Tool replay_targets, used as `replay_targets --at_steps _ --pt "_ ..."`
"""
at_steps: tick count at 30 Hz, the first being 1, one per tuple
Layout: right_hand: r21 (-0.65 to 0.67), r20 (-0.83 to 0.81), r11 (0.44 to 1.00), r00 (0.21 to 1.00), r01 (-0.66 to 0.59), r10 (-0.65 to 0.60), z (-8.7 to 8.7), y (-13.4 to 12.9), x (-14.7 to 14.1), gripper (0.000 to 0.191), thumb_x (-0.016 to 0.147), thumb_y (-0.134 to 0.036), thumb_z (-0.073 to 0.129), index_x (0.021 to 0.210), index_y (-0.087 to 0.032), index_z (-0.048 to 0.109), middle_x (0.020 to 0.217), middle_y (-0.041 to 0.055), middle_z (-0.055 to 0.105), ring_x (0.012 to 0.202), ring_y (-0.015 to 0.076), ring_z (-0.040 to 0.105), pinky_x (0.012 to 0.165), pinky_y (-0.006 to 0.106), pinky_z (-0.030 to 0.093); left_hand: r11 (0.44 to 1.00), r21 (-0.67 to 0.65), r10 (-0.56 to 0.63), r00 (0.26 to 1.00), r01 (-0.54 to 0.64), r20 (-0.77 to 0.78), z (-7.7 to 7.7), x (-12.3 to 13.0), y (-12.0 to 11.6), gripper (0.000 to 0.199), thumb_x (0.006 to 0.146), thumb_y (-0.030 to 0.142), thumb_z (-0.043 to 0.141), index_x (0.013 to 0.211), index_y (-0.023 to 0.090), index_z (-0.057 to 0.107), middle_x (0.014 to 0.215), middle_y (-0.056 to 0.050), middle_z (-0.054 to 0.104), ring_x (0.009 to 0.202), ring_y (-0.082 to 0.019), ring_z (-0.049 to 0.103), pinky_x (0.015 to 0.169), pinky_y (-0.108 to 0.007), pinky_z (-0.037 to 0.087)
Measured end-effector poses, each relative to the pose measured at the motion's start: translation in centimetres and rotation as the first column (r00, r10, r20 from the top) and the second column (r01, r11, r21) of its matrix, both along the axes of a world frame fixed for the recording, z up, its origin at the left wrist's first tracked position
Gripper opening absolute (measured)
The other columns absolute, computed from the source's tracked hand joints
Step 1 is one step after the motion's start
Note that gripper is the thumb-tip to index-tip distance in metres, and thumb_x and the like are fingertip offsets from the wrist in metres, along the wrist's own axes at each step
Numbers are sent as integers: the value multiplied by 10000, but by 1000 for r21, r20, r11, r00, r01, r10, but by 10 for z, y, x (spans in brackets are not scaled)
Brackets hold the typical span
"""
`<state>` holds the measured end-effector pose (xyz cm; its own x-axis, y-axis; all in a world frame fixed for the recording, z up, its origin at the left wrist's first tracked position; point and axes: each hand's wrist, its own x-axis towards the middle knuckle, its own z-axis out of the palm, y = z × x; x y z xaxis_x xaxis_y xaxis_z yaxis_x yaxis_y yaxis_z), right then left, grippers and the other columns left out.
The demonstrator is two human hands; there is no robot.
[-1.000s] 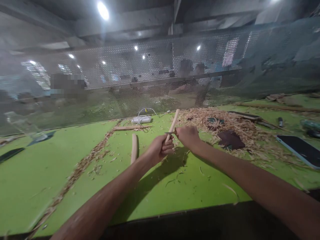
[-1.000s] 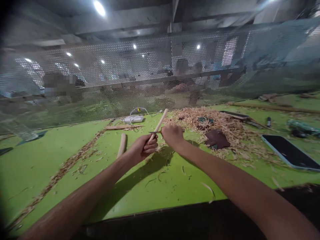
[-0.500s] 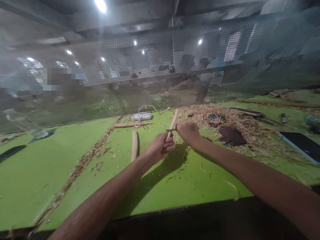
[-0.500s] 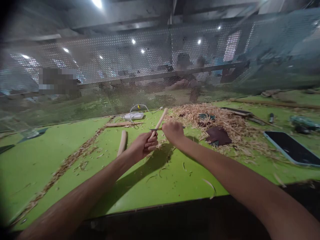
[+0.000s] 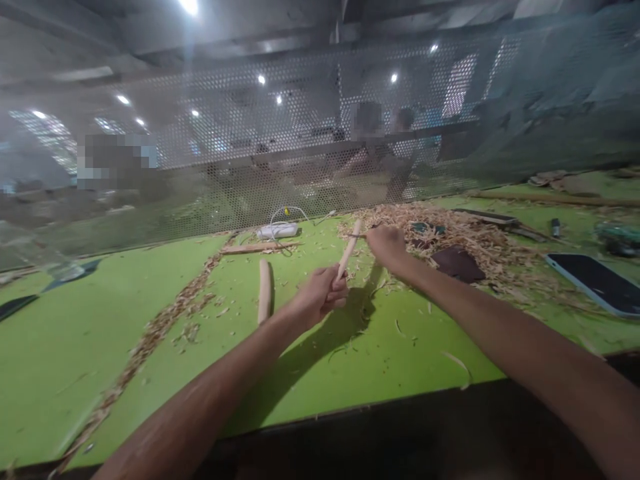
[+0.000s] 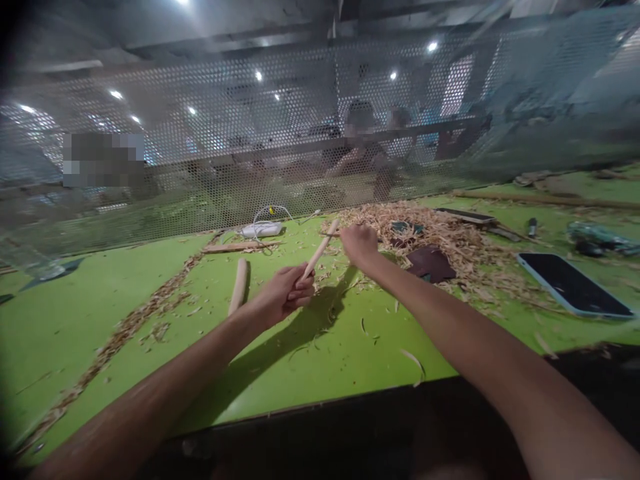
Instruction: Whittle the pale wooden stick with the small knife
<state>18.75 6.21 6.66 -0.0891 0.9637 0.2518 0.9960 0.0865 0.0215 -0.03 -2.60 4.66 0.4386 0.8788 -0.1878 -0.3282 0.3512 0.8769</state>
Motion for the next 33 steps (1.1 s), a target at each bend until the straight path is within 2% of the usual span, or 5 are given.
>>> replay_targets --at_steps 5,8,12,16,33 --pt "77 -52 983 985 169 -166 6 15 36 344 1010 -199 505 1088 44 737 1023 297 695 984 267 668 765 294 414 999 30 -33 999 32 17 0 5 -3 301 1075 270 393 860 119 540 600 76 356 408 -30 298 366 -130 261" --pt "124 -47 987 994 100 -94 6 5 23 339 1014 -222 501 1050 -13 765 965 241 715 905 239 670 744 289 420 1000 21 -15 999 14 46 0 2 1 298 1076 255 380 861 120 536 599 80 341 403 -30 290 361 -133 254" --pt "13 -3 996 996 -93 93 2 -21 -15 393 1050 -208 418 948 -77 775 779 132 703 637 159 597 633 257 437 999 -8 40 999 -40 25 3 -3 5 292 1079 234 353 880 121 534 603 75 360 407 -37 327 362 -137 268" --pt "-20 73 977 974 -213 214 -3 -37 -35 361 1038 -218 444 959 -93 774 774 125 704 642 180 613 611 266 461 996 22 84 995 -85 47 5 -3 6 293 1073 203 340 855 131 523 585 87 333 395 -36 292 359 -135 239" --pt "-27 62 985 983 -170 172 -6 -18 -26 349 976 -94 422 1055 -51 759 892 196 728 852 243 667 770 310 491 985 77 155 987 -151 -47 6 6 2 318 1048 209 404 745 153 481 535 87 342 379 -35 245 371 -138 189"
